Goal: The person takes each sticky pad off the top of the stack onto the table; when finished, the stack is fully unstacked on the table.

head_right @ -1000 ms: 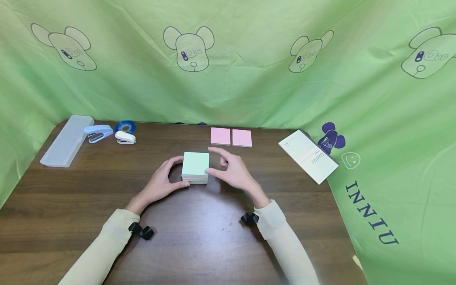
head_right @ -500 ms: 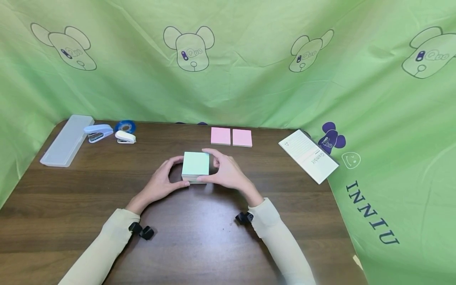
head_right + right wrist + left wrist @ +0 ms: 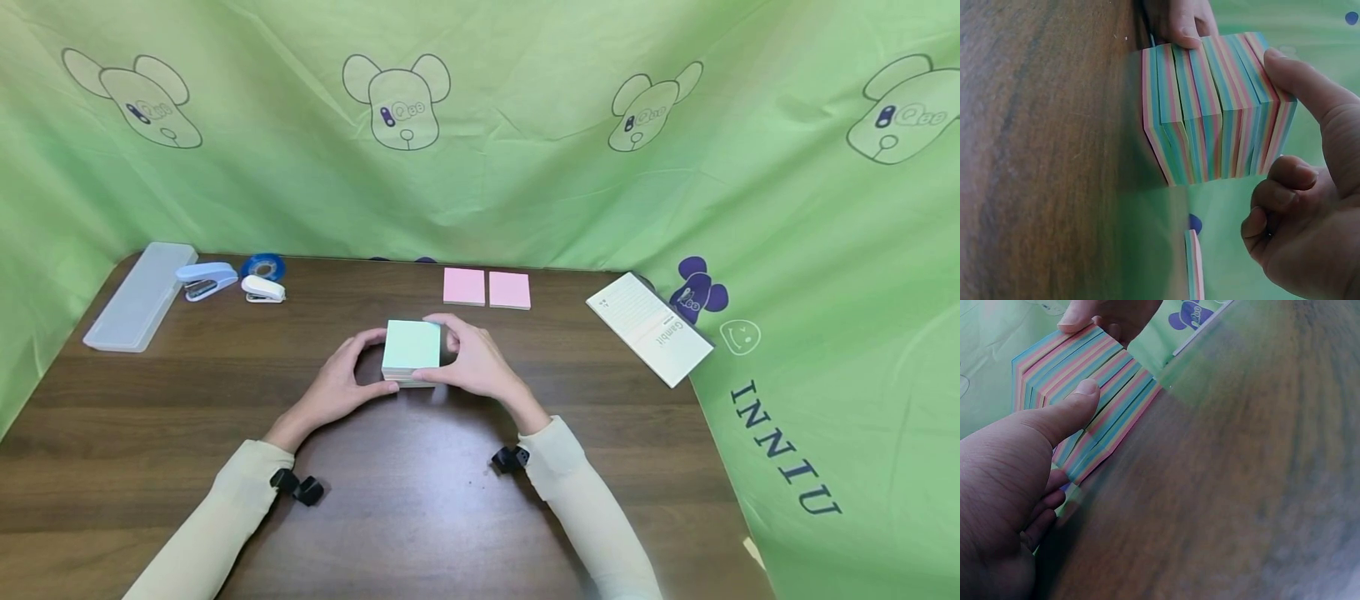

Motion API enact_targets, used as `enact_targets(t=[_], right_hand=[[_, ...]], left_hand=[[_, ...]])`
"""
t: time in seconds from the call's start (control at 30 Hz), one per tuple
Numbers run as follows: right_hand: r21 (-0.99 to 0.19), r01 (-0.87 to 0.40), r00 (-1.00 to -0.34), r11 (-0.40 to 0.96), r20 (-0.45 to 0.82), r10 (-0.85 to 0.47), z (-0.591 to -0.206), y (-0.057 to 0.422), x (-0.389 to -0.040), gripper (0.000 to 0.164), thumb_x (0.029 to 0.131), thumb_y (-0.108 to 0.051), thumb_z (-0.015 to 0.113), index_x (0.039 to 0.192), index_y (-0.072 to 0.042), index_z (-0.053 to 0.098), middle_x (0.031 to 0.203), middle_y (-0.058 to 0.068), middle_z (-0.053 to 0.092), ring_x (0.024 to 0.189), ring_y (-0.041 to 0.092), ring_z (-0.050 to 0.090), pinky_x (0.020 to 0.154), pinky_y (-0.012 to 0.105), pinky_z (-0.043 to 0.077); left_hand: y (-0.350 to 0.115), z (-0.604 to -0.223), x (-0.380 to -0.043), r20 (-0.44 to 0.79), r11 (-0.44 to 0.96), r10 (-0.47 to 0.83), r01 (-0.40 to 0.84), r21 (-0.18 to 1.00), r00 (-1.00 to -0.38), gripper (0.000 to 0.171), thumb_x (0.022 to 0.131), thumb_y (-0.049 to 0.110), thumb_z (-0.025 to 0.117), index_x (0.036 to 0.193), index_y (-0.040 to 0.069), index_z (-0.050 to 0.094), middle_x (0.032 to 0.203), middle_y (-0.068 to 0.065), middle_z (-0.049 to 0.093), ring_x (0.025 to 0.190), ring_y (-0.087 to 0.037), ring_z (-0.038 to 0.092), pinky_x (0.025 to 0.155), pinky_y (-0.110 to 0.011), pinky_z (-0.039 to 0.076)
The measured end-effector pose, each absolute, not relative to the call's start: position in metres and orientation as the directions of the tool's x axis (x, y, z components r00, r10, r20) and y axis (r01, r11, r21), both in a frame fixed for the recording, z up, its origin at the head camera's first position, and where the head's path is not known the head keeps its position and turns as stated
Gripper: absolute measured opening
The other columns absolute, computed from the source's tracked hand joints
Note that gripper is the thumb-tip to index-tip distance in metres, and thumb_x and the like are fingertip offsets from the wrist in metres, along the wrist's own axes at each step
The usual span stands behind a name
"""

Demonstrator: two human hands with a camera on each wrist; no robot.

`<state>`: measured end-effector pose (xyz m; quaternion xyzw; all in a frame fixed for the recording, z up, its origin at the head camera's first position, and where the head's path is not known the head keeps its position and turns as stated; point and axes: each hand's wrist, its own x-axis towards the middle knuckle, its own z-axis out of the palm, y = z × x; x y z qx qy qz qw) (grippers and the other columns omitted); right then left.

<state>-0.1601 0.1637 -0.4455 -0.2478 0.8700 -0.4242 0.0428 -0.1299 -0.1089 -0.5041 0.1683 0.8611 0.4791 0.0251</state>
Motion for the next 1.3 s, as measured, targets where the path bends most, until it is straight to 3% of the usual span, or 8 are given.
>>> enact_targets(t=[0.27, 0.97, 1.3], right_hand=[[-0.763, -0.395, -0.875, 0.511, 0.144, -0.462, -0.443, 0.167, -0.16, 0.073, 0.077, -0.027, 0.104, 0.14, -0.015, 0.069, 0.079, -0.008, 0.031, 0.073, 0.009, 0.028, 0.07, 0.03, 0.026], [-0.687, -0.418, -0.862, 0.595, 0.093, -0.498, -0.431, 0.183, -0.161, 0.08, 0.074, -0.034, 0.105, 0.144, -0.013, 0.071, 0.08, -0.007, 0.038, 0.073, 0.009, 0.031, 0.069, 0.03, 0.029], [-0.677, -0.428, -0.862, 0.599, 0.105, -0.497, -0.431, 0.187, -0.162, 0.073, 0.075, -0.034, 0.104, 0.138, -0.014, 0.072, 0.079, -0.008, 0.035, 0.071, 0.009, 0.028, 0.067, 0.03, 0.026]], left_hand=[[-0.109, -0.504, -0.129, 0.118, 0.483, 0.313, 0.265, 0.834, -0.942, 0.09, 0.089, 0.033, 0.097, 0.164, 0.017, 0.049, 0.161, -0.005, 0.058, 0.153, -0.031, 0.047, 0.126, -0.059, 0.036], [-0.11, -0.503, -0.128, 0.114, 0.488, 0.309, 0.261, 0.833, -0.944, 0.09, 0.089, 0.033, 0.097, 0.163, 0.016, 0.049, 0.16, -0.006, 0.059, 0.153, -0.031, 0.047, 0.126, -0.058, 0.036], [-0.11, -0.502, -0.128, 0.125, 0.482, 0.313, 0.271, 0.833, -0.942, 0.089, 0.089, 0.033, 0.097, 0.163, 0.016, 0.05, 0.16, -0.005, 0.059, 0.152, -0.03, 0.047, 0.126, -0.057, 0.036]])
